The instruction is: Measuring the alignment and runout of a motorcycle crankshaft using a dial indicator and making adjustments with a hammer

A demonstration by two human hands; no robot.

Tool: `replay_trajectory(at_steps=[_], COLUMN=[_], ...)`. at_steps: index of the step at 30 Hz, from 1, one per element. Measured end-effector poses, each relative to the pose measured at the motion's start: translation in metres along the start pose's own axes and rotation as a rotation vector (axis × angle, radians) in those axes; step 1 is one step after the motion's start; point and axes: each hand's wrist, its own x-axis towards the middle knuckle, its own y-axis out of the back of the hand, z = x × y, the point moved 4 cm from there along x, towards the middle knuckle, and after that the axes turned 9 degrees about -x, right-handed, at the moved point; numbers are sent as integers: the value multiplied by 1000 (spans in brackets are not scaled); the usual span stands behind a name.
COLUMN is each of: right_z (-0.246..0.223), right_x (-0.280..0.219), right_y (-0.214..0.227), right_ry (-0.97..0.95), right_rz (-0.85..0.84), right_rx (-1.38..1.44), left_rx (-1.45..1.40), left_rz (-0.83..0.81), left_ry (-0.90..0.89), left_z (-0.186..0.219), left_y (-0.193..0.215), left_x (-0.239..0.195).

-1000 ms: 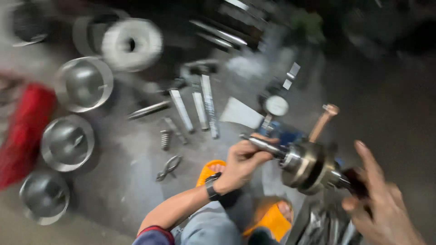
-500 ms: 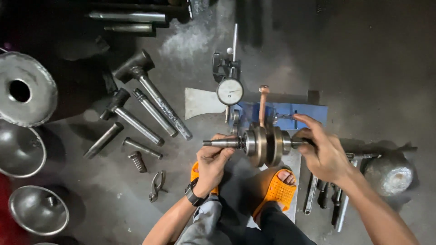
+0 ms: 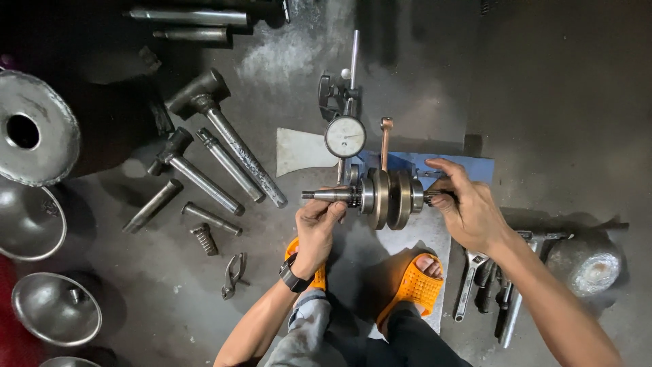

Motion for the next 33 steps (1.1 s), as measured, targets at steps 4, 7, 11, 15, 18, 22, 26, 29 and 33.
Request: replay_trajectory(at_steps=[4,7,11,15,18,22,26,29,33], right_z=[0,1,-1,2,30,63,68,73,70], right_x=[-1,0,-1,-2,-11,-23,-27,-31,-28], right_y=[-1,0,0,9,7,-19,-24,-29,-27], right_ry=[-26,-47,-105,-145,-343,-632,-579,-525,-397], right_rz=[-15,-18,-19,15,-22,-201,-122,-70,-42], right_rx=[3,9,54,41,107,237,283,494,430], left_rx=[-3,-33,-101,-135,-90,-111,-143,-54,-52], left_rz=[11,10,3,17,-92,-87,-62,-10,-74], left_ry=[22,43,45,47,99,133,192,245,332], left_z=[-10,-15,-8,15,15,10,2,4,-29], left_y=[5,6,-2,-16,-17,-13,-4,4,33], left_x=[-1,1,4,8,8,9,-3,-12,-32])
